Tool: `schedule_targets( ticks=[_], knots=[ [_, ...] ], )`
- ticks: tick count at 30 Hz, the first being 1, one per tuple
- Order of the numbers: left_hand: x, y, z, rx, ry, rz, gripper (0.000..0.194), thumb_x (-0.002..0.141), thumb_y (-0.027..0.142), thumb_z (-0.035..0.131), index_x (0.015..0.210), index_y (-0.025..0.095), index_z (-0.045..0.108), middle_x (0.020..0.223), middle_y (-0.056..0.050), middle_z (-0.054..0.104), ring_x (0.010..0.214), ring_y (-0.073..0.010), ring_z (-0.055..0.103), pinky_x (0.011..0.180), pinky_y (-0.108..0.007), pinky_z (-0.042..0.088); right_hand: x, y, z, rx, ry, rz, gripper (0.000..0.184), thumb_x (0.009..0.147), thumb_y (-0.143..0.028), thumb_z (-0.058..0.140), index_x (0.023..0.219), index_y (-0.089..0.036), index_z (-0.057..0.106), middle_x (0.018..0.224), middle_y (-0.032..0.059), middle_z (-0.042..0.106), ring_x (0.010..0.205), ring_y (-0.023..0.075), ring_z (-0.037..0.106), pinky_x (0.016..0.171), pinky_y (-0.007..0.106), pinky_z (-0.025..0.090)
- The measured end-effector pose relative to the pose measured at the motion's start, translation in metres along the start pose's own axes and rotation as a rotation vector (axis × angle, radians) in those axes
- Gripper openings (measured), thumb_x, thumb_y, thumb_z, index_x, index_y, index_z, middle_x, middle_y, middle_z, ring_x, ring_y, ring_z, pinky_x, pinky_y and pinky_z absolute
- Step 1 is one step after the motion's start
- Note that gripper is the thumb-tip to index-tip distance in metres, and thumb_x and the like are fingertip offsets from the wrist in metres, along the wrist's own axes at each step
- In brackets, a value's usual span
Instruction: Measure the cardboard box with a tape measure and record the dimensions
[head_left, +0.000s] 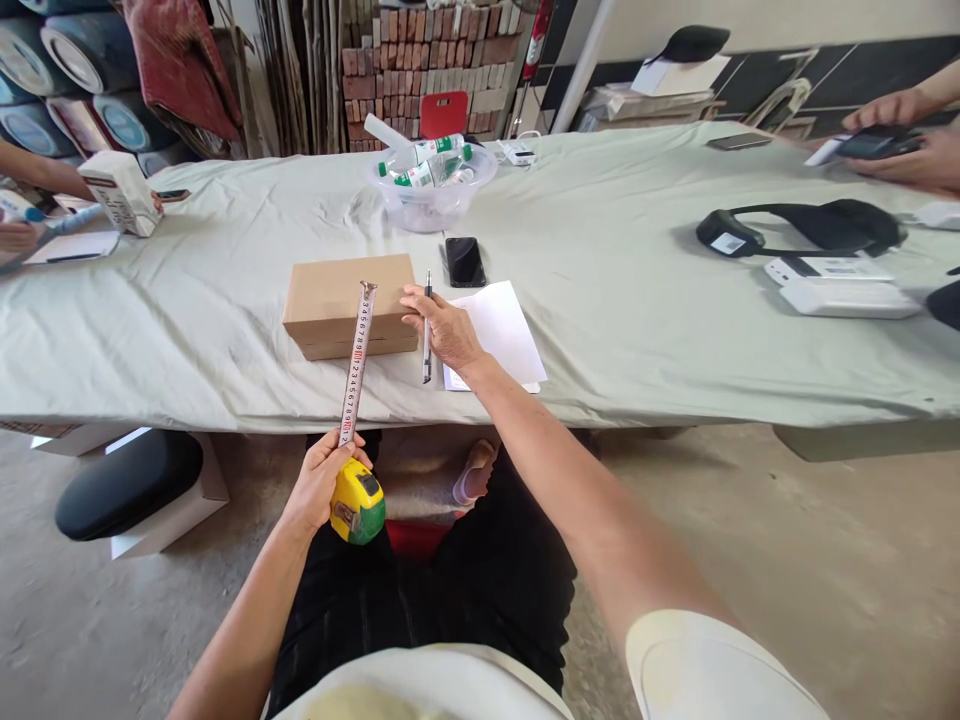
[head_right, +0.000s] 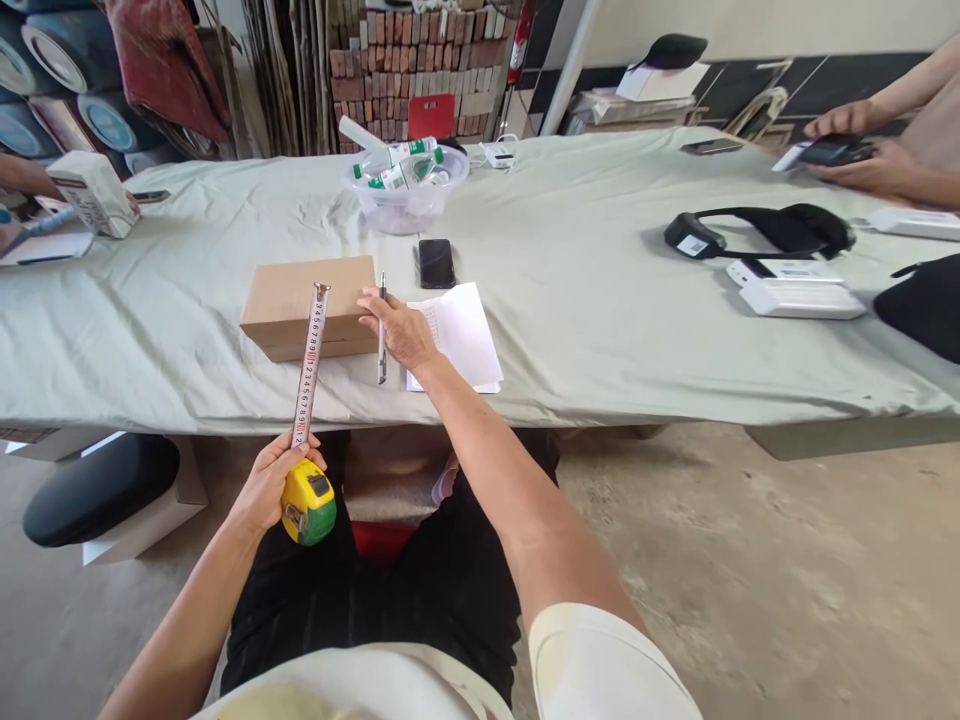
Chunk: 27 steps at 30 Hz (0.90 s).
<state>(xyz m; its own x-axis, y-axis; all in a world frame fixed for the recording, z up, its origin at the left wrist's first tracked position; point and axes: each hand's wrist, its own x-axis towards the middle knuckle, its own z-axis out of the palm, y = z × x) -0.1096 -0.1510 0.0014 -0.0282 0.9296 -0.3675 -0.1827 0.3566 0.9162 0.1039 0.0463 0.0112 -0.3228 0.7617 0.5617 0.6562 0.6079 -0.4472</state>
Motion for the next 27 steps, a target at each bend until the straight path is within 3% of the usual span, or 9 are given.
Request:
schedule_targets(
  ticks=[5, 9, 12, 16, 19, 27],
  knots=[
    [-0.001, -0.007, -0.002, -0.002, -0.013, 0.014, 0.028, 0.075, 0.044, 0.075, 0.085, 0.021, 0.063, 0.068, -0.003, 0.069, 0.053, -0.0141, 0.059, 0.051, -0.024, 0.045, -0.003, -0.009, 0.000, -0.004, 0.019, -0.002, 0.034, 0.102, -0.044, 0.042, 0.115, -0.024, 0.067, 0.135, 0.0092, 0.066, 0.106, 0.0267, 0.072, 0.084, 0.040, 0.060],
    [-0.003, -0.008, 0.000, -0.019, -0.021, 0.016, 0.028, 0.076, 0.043, 0.075, 0.084, 0.020, 0.062, 0.068, -0.003, 0.068, 0.054, -0.0139, 0.058, 0.052, -0.024, 0.044, -0.007, -0.015, -0.009, 0.000, 0.026, 0.016, 0.041, 0.105, -0.043, 0.032, 0.110, -0.025, 0.068, 0.118, 0.0075, 0.074, 0.095, 0.0238, 0.073, 0.084, 0.038, 0.058],
    [-0.005, -0.008, 0.000, -0.024, -0.016, 0.017, 0.028, 0.075, 0.043, 0.075, 0.083, 0.021, 0.062, 0.068, -0.003, 0.069, 0.055, -0.0146, 0.059, 0.053, -0.025, 0.045, -0.010, -0.013, -0.013, -0.020, -0.011, -0.018, 0.039, 0.102, -0.051, 0.040, 0.119, -0.026, 0.065, 0.130, 0.0068, 0.070, 0.093, 0.0243, 0.073, 0.083, 0.039, 0.059],
    [-0.006, -0.008, -0.002, -0.016, -0.019, 0.014, 0.027, 0.076, 0.044, 0.075, 0.084, 0.021, 0.064, 0.068, -0.003, 0.069, 0.055, -0.0150, 0.060, 0.052, -0.025, 0.045, -0.009, -0.007, -0.012, -0.050, -0.087, -0.034, 0.053, 0.096, -0.063, 0.046, 0.138, -0.030, 0.053, 0.150, 0.0056, 0.054, 0.095, 0.0264, 0.074, 0.071, 0.038, 0.061],
    [-0.007, -0.008, -0.004, -0.017, -0.021, 0.004, 0.026, 0.075, 0.044, 0.075, 0.084, 0.021, 0.064, 0.069, -0.003, 0.069, 0.054, -0.0141, 0.059, 0.052, -0.024, 0.045, -0.004, -0.002, -0.006, -0.068, -0.109, -0.049, 0.059, 0.093, -0.068, 0.047, 0.140, -0.032, 0.051, 0.155, 0.0064, 0.048, 0.100, 0.0283, 0.073, 0.065, 0.037, 0.061],
    [-0.005, -0.008, 0.001, -0.027, -0.004, -0.007, 0.028, 0.073, 0.043, 0.076, 0.083, 0.021, 0.063, 0.066, -0.002, 0.068, 0.053, -0.0129, 0.057, 0.052, -0.023, 0.046, -0.005, -0.004, 0.001, -0.063, -0.087, -0.070, 0.047, 0.099, -0.055, 0.045, 0.132, -0.024, 0.056, 0.152, 0.0117, 0.052, 0.119, 0.0308, 0.067, 0.081, 0.043, 0.063]
  ],
)
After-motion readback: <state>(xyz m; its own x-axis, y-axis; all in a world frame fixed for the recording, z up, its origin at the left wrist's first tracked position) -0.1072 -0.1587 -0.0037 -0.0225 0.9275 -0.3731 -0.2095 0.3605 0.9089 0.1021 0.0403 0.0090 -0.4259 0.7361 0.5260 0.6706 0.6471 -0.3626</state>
